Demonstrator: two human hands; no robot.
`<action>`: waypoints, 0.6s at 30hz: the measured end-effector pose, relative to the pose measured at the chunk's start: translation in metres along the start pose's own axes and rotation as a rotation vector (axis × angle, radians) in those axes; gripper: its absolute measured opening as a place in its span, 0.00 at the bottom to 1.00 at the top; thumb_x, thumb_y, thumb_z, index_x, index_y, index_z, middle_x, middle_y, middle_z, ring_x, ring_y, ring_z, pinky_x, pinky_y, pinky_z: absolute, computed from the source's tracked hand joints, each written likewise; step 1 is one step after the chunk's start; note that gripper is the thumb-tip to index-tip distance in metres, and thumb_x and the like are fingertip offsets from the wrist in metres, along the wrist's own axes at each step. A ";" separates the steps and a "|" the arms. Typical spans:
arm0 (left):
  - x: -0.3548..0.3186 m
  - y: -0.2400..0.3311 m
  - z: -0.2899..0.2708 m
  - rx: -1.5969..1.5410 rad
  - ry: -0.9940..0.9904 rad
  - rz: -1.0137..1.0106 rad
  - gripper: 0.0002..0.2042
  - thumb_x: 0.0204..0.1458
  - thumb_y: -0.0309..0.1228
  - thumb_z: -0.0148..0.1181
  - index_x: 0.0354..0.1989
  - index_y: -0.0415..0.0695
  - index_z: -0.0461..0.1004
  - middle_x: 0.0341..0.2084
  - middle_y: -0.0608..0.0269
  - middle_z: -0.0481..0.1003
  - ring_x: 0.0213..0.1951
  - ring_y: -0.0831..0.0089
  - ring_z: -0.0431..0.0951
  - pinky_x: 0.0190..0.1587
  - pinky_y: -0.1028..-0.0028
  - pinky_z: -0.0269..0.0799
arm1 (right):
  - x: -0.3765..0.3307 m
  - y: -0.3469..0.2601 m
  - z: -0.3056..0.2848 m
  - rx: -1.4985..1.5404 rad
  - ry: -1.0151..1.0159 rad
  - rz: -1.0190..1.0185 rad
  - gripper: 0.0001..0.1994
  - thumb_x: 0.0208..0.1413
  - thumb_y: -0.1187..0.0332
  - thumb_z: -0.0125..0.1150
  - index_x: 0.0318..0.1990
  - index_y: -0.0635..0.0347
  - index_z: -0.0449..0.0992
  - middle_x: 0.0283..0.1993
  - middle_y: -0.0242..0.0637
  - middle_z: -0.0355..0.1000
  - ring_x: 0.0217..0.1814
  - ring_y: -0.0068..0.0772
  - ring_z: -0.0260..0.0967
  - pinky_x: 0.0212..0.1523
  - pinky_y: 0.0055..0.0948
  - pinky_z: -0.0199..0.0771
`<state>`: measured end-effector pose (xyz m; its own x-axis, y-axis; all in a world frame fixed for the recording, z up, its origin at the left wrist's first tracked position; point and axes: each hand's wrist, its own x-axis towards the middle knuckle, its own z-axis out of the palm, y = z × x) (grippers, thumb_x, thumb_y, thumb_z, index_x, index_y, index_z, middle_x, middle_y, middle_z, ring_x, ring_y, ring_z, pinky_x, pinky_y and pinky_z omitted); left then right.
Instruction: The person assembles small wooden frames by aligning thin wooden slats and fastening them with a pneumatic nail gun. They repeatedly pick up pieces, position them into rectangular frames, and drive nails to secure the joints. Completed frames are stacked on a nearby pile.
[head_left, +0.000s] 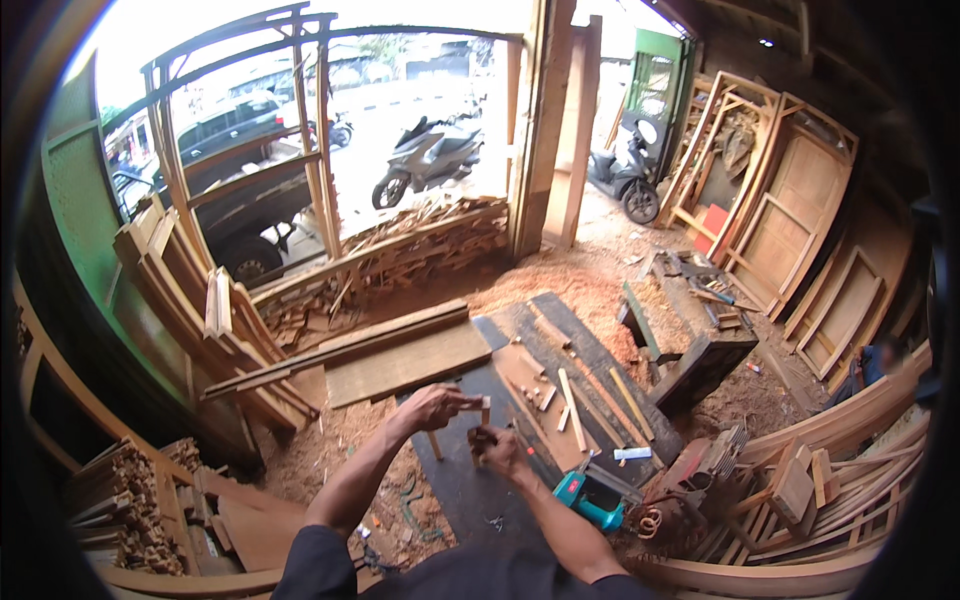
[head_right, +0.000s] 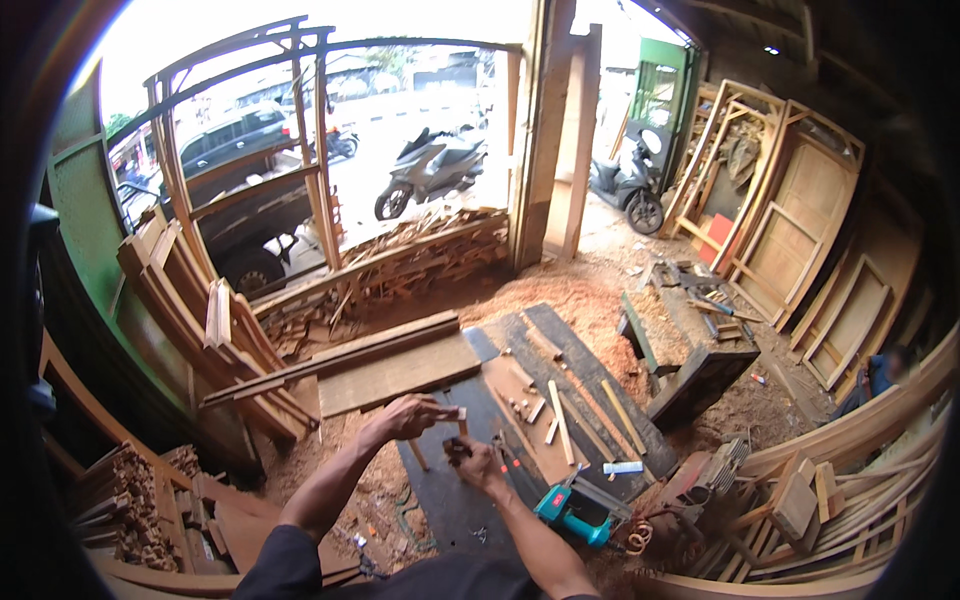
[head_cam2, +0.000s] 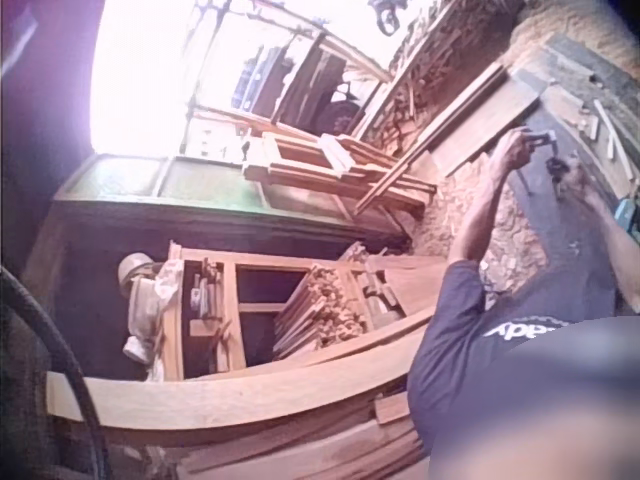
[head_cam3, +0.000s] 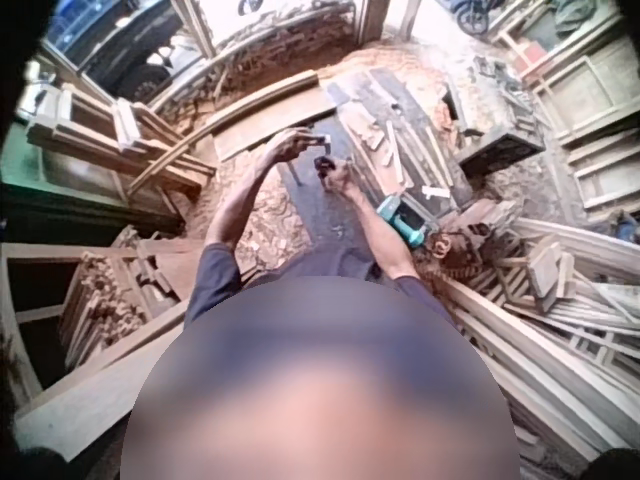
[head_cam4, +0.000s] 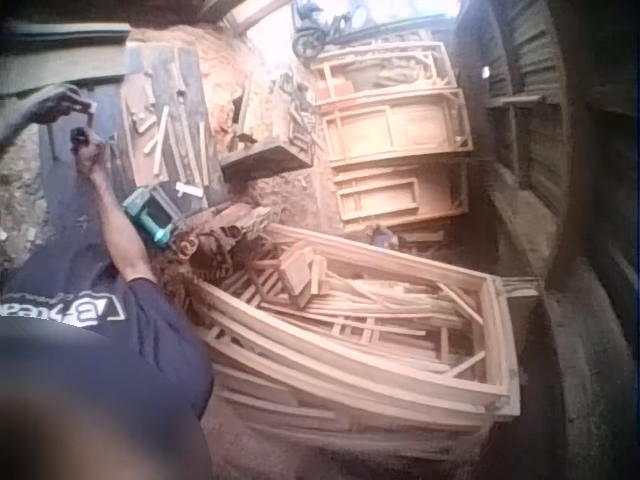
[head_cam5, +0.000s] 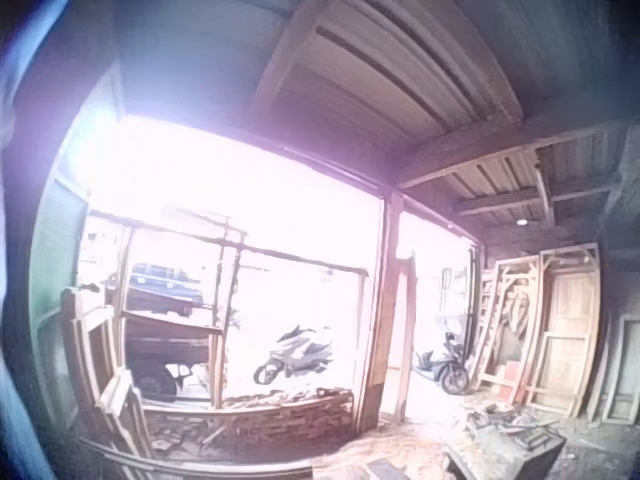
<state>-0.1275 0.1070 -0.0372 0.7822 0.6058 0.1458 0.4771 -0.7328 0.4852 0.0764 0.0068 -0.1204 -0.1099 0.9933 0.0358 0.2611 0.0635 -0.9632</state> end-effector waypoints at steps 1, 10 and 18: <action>0.002 -0.002 0.001 -0.059 0.075 0.065 0.23 0.55 0.26 0.58 0.60 0.57 0.75 0.41 0.49 0.78 0.41 0.48 0.78 0.43 0.56 0.74 | 0.006 0.001 0.002 -0.058 0.035 -0.076 0.11 0.61 0.72 0.55 0.46 0.62 0.81 0.35 0.32 0.80 0.36 0.21 0.77 0.37 0.23 0.76; 0.000 -0.015 -0.009 -0.206 0.071 -0.168 0.28 0.44 0.18 0.55 0.57 0.51 0.78 0.43 0.49 0.81 0.42 0.51 0.82 0.46 0.60 0.77 | 0.038 0.013 0.025 0.164 0.018 -0.061 0.11 0.63 0.71 0.58 0.48 0.65 0.80 0.37 0.37 0.81 0.35 0.26 0.80 0.35 0.28 0.78; -0.005 -0.016 -0.016 -0.248 -0.010 -0.209 0.29 0.42 0.22 0.59 0.58 0.51 0.77 0.45 0.47 0.81 0.43 0.50 0.83 0.47 0.58 0.78 | 0.046 0.022 0.035 0.163 0.109 -0.110 0.12 0.66 0.70 0.53 0.49 0.66 0.80 0.37 0.38 0.81 0.35 0.29 0.80 0.37 0.31 0.78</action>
<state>-0.1454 0.1214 -0.0317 0.6818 0.7314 0.0127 0.5170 -0.4940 0.6991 0.0433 0.0503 -0.1490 -0.0226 0.9864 0.1627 0.0940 0.1641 -0.9820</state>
